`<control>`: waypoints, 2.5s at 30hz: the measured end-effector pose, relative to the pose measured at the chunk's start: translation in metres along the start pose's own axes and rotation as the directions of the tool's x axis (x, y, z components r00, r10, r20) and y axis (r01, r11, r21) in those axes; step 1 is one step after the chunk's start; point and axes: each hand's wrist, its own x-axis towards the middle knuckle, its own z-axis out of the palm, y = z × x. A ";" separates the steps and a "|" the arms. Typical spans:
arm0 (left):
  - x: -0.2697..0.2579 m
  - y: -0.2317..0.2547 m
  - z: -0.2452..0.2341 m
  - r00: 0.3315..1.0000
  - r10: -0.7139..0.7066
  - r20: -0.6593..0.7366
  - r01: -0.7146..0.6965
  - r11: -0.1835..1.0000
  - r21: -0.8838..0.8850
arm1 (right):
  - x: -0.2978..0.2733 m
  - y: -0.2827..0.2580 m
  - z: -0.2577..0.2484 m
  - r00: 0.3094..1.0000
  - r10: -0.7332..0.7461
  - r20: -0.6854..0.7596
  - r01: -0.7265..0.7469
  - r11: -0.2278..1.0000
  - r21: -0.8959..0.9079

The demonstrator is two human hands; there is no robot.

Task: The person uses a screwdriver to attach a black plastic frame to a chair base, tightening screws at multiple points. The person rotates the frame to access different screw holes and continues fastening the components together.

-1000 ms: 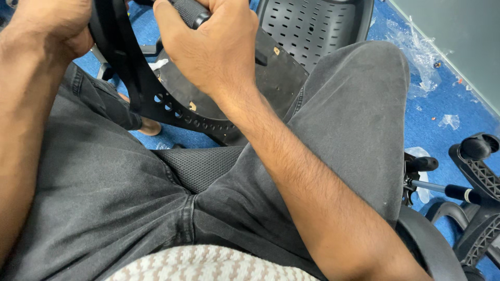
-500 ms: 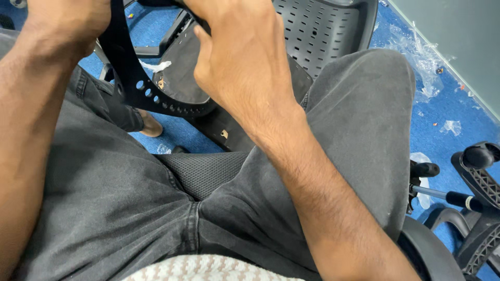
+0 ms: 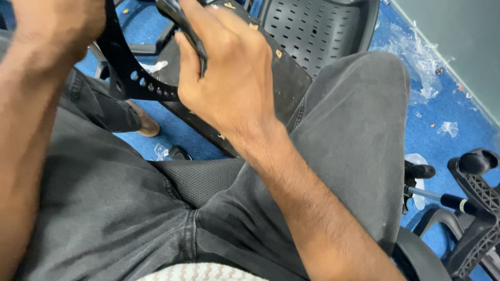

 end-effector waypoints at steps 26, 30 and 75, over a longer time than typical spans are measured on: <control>0.015 0.043 0.020 0.996 0.074 -0.048 -0.076 0.996 -0.036 | 0.012 0.036 -0.022 0.305 0.687 0.659 -0.877 -0.067 0.476; 0.017 0.042 0.027 0.993 0.059 -0.099 -0.058 0.998 0.013 | 0.002 0.028 -0.017 0.701 0.642 0.311 -0.710 0.581 0.399; 0.035 -0.018 0.013 0.990 0.087 0.109 -0.063 0.976 -0.211 | 0.014 0.030 0.025 0.975 -0.014 -0.223 0.002 0.998 -0.056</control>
